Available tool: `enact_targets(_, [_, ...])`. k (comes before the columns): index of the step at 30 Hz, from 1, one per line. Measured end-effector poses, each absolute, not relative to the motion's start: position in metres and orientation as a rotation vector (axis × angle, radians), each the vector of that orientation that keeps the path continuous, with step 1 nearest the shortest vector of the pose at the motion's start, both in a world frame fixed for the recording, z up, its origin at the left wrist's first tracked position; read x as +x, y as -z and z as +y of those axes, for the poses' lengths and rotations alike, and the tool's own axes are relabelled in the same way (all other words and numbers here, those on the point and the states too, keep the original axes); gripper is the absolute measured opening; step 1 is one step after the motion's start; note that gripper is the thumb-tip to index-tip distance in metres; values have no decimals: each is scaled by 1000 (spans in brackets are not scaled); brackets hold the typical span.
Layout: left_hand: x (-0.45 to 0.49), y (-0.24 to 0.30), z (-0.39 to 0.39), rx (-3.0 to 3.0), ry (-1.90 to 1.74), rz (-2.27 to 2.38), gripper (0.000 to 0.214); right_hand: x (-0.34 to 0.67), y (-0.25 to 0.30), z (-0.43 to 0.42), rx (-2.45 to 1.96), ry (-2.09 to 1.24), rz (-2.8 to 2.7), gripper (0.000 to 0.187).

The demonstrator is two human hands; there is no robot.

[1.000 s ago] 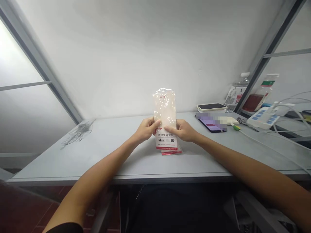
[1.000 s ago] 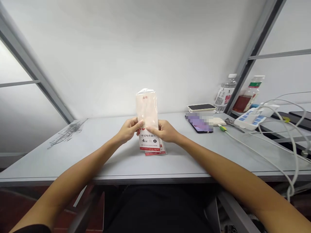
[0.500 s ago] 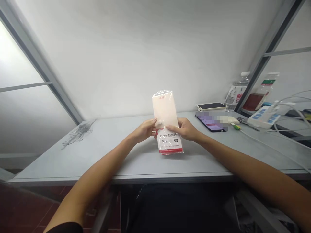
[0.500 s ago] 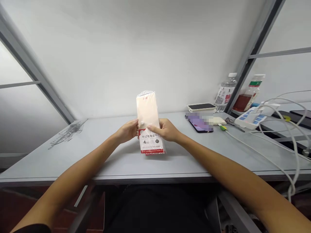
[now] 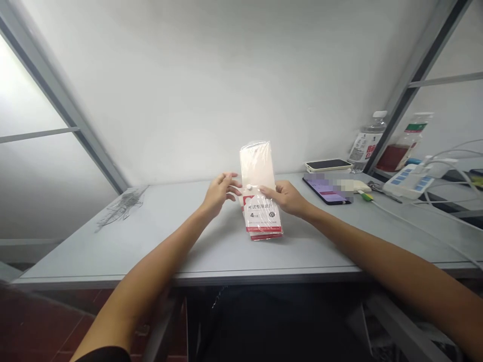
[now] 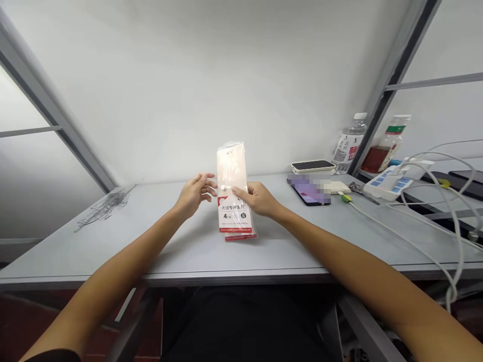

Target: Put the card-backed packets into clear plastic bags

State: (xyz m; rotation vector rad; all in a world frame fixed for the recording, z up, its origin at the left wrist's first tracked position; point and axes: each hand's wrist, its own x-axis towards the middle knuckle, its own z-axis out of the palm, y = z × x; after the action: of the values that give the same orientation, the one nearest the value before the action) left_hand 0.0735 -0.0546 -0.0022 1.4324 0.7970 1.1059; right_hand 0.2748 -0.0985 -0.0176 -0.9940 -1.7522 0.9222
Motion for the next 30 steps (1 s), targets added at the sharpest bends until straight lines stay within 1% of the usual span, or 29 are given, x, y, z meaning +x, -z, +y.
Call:
enact_targets(2, [68,0,-49,1410,-1246,867,23,276,17,-97,-1055,-954,-1758,39])
enact_targets(4, [64,-1,-45,1382,-1290,884,21,278,17,-95,-1130,-972,-1777,38])
enact_targets(8, [65,0,-45,1377,-1263,857,20,281,19,-89,-1292,-982,-1848,40])
enact_targets(12, [72,2,-51,1443,-1164,817,21,283,24,-81,-1425,-1002,-1905,48])
enact_targets(18, [74,1,-54,1526,-1090,815,26,293,30,-72,-1822,-721,-1874,62])
enact_targets(21, [73,1,-55,1543,-1080,879,27,300,29,-69,-1860,-602,-1899,65])
enact_targets(23, [74,0,-56,1553,-1071,917,26,301,28,-69,-1846,-558,-1930,63])
enact_targets(30, [76,-1,-58,1594,-1021,921,21,291,21,-78,-1696,-541,-2002,56])
